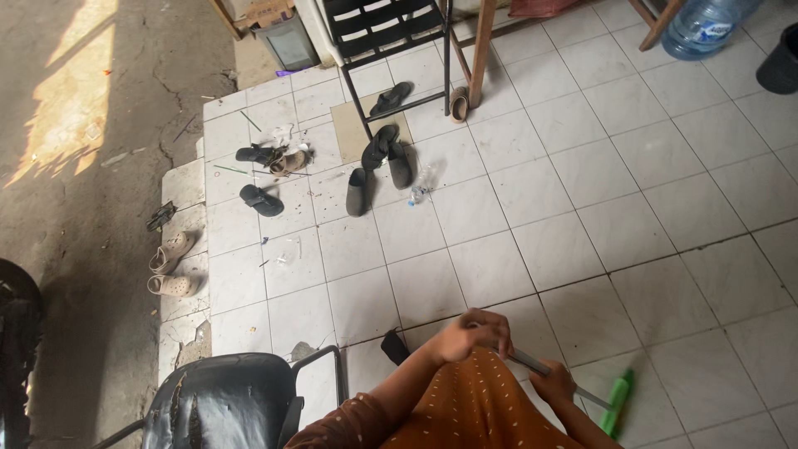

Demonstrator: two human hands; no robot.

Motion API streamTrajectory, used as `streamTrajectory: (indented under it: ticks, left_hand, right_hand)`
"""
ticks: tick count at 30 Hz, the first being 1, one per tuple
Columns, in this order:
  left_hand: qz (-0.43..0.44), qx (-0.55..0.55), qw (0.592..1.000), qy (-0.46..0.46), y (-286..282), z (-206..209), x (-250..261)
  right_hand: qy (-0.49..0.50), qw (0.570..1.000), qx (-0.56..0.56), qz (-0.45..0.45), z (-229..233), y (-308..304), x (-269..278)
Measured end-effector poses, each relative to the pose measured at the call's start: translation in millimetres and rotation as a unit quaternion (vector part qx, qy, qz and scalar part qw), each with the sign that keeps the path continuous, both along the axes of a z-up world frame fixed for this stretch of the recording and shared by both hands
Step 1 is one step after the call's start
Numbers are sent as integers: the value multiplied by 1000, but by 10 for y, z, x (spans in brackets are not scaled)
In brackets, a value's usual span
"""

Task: The person sweeps debris and dust across a tiled floor using a broom, moving around furniture and objects like a chair, a table, and a water jug.

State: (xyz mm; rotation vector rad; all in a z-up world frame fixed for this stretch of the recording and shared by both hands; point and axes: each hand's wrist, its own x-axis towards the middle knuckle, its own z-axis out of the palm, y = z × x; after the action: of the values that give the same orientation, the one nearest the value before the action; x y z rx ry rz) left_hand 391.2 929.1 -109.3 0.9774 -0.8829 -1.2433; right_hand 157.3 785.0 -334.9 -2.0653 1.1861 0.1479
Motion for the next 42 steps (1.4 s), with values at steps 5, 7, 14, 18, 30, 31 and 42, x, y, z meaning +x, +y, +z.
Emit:
streamTrajectory:
  ticks: [5, 7, 14, 18, 30, 31, 42]
  left_hand:
    - [33, 1, 998, -60, 344, 541, 630]
    - [90, 4, 987, -132, 604, 970, 875]
    - [-9, -78, 929, -361, 727, 1661, 1542]
    - [67, -170, 929, -323, 1250, 1935, 2150]
    - [246, 29, 956, -158, -214, 400, 3592]
    - [250, 17, 949, -192, -343, 458, 3784]
    - [146, 45, 936, -318, -1362, 1796, 4849]
  right_hand:
    - [-240, 954, -15, 178, 200, 426, 1312]
    - [-308, 916, 4, 257, 398, 787, 2093]
    - [-369, 865, 72, 333, 487, 1452, 3962]
    - [-469, 810, -8, 353, 834, 1195, 4438]
    - [-198, 961, 38, 191, -417, -1341, 5618]
    - [-218, 956, 53, 187, -491, -1322, 5896]
    - [-179, 830, 453, 272, 585, -870, 7360]
